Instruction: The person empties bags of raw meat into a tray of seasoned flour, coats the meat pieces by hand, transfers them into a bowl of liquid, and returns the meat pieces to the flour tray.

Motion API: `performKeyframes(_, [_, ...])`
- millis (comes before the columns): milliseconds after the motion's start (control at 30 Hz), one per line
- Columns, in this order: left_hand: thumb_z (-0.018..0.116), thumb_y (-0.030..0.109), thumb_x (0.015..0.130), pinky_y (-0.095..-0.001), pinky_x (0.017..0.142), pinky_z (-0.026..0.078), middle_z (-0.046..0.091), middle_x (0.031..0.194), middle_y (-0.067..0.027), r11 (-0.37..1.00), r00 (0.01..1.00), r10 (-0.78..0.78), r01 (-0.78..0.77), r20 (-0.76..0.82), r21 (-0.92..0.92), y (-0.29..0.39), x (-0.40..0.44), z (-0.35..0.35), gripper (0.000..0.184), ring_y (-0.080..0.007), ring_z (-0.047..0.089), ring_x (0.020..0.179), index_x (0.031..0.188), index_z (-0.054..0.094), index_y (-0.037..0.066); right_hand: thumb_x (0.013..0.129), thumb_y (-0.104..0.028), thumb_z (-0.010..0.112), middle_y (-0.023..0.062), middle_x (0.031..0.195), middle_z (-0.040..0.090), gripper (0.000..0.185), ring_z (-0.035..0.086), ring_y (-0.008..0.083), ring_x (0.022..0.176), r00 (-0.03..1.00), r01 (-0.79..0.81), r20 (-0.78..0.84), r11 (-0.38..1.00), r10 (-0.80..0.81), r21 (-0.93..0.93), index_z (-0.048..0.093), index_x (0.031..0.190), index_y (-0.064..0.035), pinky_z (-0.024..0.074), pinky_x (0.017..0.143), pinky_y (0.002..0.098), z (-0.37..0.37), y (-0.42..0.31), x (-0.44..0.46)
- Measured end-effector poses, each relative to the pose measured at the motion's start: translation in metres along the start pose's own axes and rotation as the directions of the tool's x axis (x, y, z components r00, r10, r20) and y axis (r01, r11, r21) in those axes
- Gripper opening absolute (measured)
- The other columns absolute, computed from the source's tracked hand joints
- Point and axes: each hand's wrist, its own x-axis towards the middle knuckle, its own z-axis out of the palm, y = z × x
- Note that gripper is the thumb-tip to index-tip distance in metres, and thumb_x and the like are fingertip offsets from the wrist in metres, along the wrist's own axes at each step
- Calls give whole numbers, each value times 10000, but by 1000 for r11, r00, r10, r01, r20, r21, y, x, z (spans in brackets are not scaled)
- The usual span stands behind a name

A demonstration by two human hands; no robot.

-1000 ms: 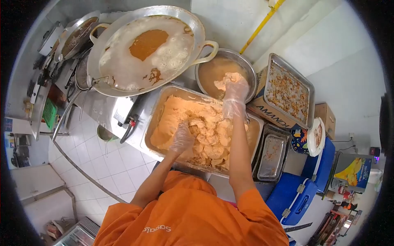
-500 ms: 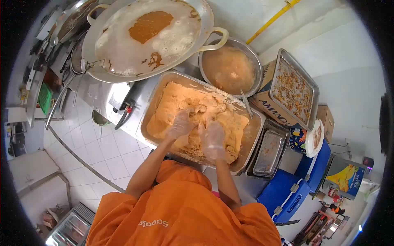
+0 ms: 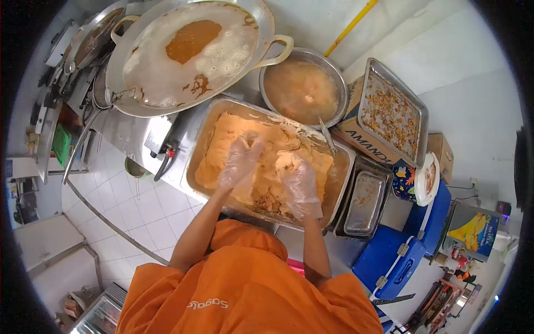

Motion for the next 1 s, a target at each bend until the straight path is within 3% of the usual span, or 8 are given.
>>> performKeyframes(67, [694,337,933,-457,870,562,730,1056,-245,904,991,117,-79,-66,420,-30,28,-3,398,-399,708,989,1136,685,-6,882,-65,675,137,849,662,168,615,288,744,999,-39,9,988,38,150,683,1034,5,498,679,400,-8,-9,11])
performKeyframes(267, [714,359,878,-500,856,537,718,984,-227,619,919,356,-368,170,694,-97,44,10,403,-403,682,956,1108,684,29,872,-17,649,72,806,653,148,601,228,663,999,17,-46,875,5,484,690,1014,-9,493,603,363,-28,-40,65])
performKeyframes(467, [750,184,798,-482,923,529,711,972,-197,713,873,482,-445,82,542,-118,45,6,402,-410,666,996,1181,689,77,874,6,596,74,815,697,150,619,169,658,926,-114,-364,993,103,-9,683,995,18,467,580,346,-38,0,168])
performKeyframes(600, [736,163,820,-472,944,522,711,1095,-204,845,924,383,-349,-3,405,-90,27,-6,424,-401,655,1069,1226,673,54,867,-12,596,88,798,680,147,626,187,664,965,-148,-137,893,225,425,694,975,5,458,586,323,-18,19,194])
performKeyframes(700, [724,162,841,-454,921,535,711,1144,-235,942,987,156,-142,-25,306,-77,27,-21,429,-386,678,1065,1241,665,21,904,-35,608,89,810,693,156,622,174,674,915,92,-379,986,-138,-137,715,1009,10,480,615,334,-4,25,158])
performKeyframes(800, [722,192,865,-445,870,553,723,1097,-262,963,997,24,-2,-80,268,-104,25,-39,423,-376,711,1002,1235,666,-5,929,-184,680,119,805,714,204,673,235,766,891,17,-428,953,-152,-303,738,1022,-13,527,736,377,18,40,97])
performKeyframes(900, [727,259,885,-454,847,560,737,1037,-258,941,997,-34,57,-75,334,-93,16,-49,458,-375,726,953,1243,663,-19,900,-94,698,133,748,668,78,618,268,679,929,-95,-277,563,-246,-821,732,929,-30,522,708,387,22,76,76])
performKeyframes(1000, [735,329,897,-459,883,552,736,1060,-243,964,993,-110,114,-30,239,-61,18,-44,517,-379,715,982,1260,654,-29,867,-304,752,204,870,708,417,667,381,837,951,-13,-235,737,-199,-676,689,1137,8,531,842,472,32,93,65])
